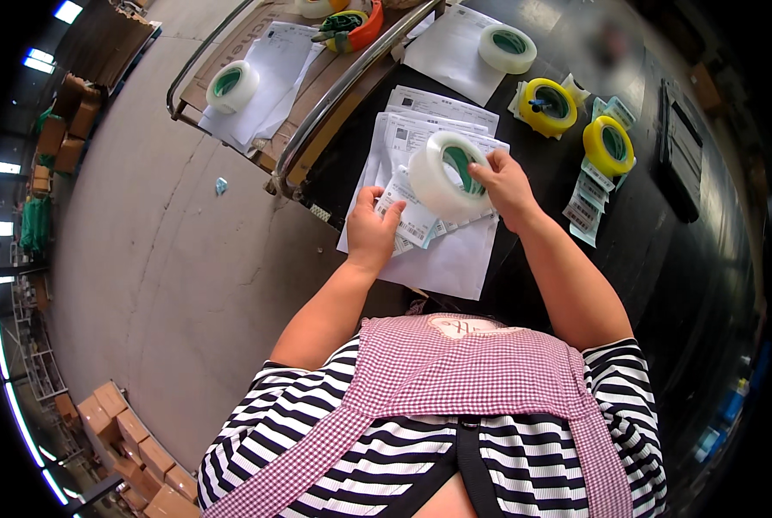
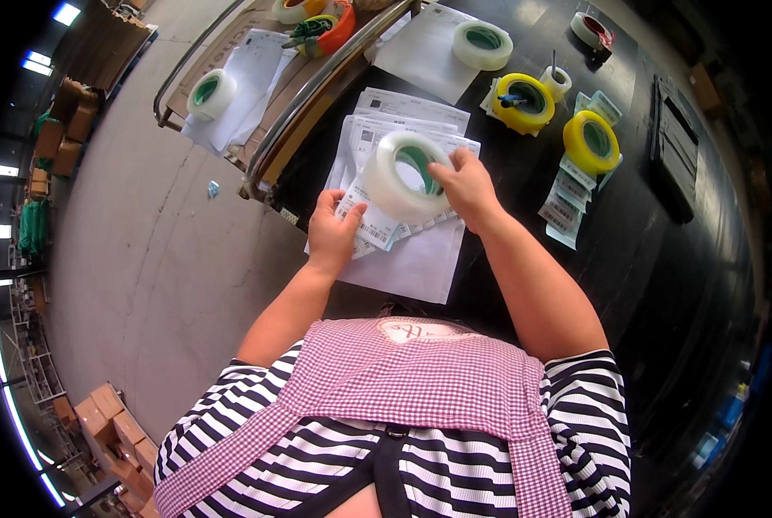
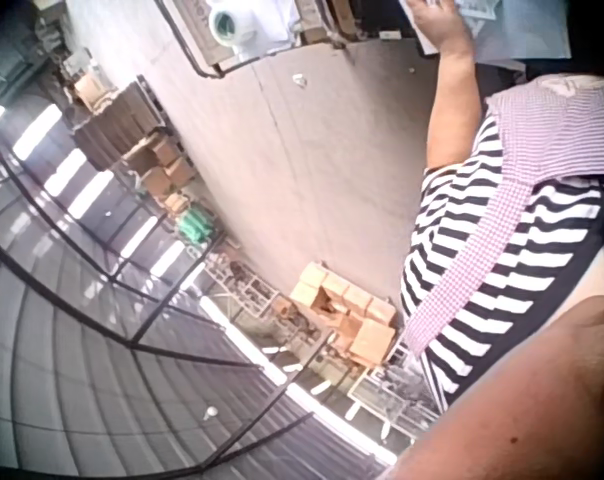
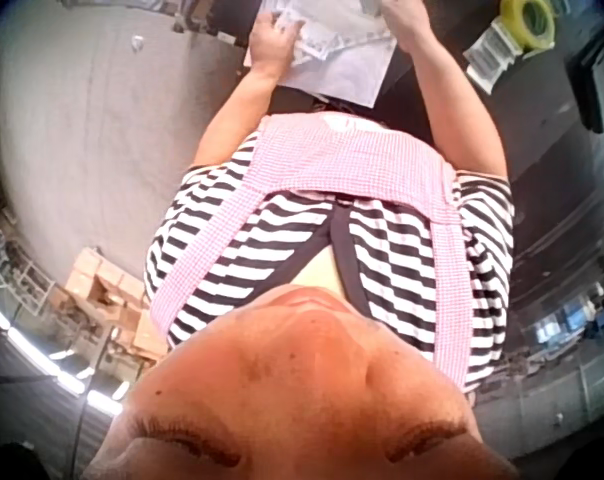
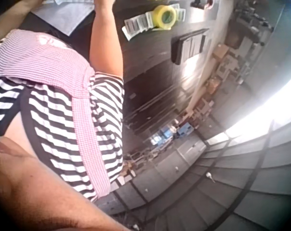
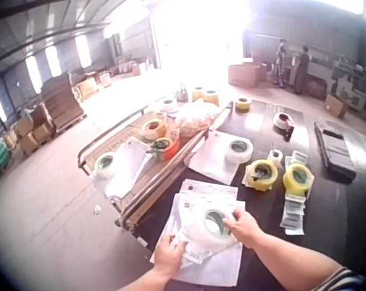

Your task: The person organizes printed labels, picks up a roll of tape, and then moves to a separate area to organize and stack gray plastic packaging bags on a table.

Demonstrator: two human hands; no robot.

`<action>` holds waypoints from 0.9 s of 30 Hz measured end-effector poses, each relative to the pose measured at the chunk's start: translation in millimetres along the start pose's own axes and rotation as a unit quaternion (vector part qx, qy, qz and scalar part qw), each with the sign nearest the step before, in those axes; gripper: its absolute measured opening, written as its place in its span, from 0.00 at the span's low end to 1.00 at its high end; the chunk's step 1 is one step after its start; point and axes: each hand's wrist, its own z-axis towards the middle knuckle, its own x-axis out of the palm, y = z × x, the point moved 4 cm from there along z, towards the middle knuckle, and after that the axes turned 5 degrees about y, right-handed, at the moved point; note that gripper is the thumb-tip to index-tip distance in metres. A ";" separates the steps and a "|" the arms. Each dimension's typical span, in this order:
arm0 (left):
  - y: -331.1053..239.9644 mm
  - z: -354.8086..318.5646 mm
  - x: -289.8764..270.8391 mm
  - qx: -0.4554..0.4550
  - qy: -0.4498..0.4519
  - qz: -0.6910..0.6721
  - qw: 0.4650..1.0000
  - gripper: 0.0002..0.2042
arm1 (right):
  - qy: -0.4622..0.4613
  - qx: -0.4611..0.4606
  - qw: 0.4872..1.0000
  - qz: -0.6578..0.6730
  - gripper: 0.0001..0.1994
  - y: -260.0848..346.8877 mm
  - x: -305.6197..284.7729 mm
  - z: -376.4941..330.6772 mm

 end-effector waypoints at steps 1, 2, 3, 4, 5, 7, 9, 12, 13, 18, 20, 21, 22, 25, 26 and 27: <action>4.5 0.2 0.7 0.001 0.001 0.001 1.000 0.17 | -0.012 -0.001 0.999 -0.030 0.18 -6.7 0.1 -2.7; 6.0 0.3 -0.1 0.004 0.000 0.014 1.000 0.18 | -0.011 0.000 0.999 -0.030 0.18 -7.8 1.9 -6.9; 7.4 0.3 -0.9 0.006 -0.001 0.027 1.000 0.19 | -0.011 -0.014 0.997 -0.074 0.17 -7.1 3.6 -11.2; 9.0 0.0 -1.6 0.006 -0.001 0.028 1.000 0.19 | -0.011 -0.029 0.992 -0.119 0.17 -5.7 5.7 -16.2; 9.6 0.1 -1.8 0.002 0.003 0.035 0.999 0.19 | -0.013 -0.033 0.989 -0.147 0.17 -0.6 9.0 -23.3; 10.5 0.0 -1.9 -0.002 0.008 0.041 0.999 0.19 | 0.001 -0.045 0.983 -0.177 0.16 4.2 16.9 -32.5; 8.0 -0.3 -1.2 0.011 0.003 0.036 0.999 0.19 | 0.014 -0.064 0.974 -0.216 0.16 2.2 22.4 -38.7; 5.2 -2.5 -1.0 0.011 -0.005 0.026 1.000 0.18 | 0.037 -0.067 0.967 -0.243 0.15 8.9 25.6 -50.6; 7.9 -2.0 -0.8 0.012 -0.005 0.028 1.000 0.18 | 0.050 -0.057 0.970 -0.230 0.15 11.9 25.4 -54.8; 11.7 -2.8 0.8 0.017 -0.007 0.017 1.000 0.17 | 0.054 -0.053 0.972 -0.221 0.14 7.3 19.6 -62.8; 12.9 -2.6 1.8 0.027 -0.009 0.022 0.999 0.17 | 0.051 -0.043 0.975 -0.214 0.14 5.5 17.8 -62.9; 12.7 -2.3 1.9 0.037 -0.013 0.028 0.999 0.17 | 0.045 -0.044 0.974 -0.219 0.14 3.7 17.1 -62.2; 13.2 -1.8 2.4 0.038 -0.012 0.028 0.999 0.17 | 0.038 -0.045 0.973 -0.224 0.14 2.5 16.5 -61.6; 12.3 -3.5 1.6 0.041 -0.015 0.027 0.999 0.16 | 0.032 -0.048 0.973 -0.224 0.15 -1.2 17.7 -61.8; 9.6 -4.1 1.2 0.039 -0.016 0.024 0.999 0.16 | 0.032 -0.047 0.973 -0.222 0.15 -2.7 18.0 -61.5; 8.0 -4.6 1.3 0.036 -0.018 0.021 0.999 0.16 | 0.029 -0.048 0.972 -0.229 0.15 -3.9 18.2 -61.2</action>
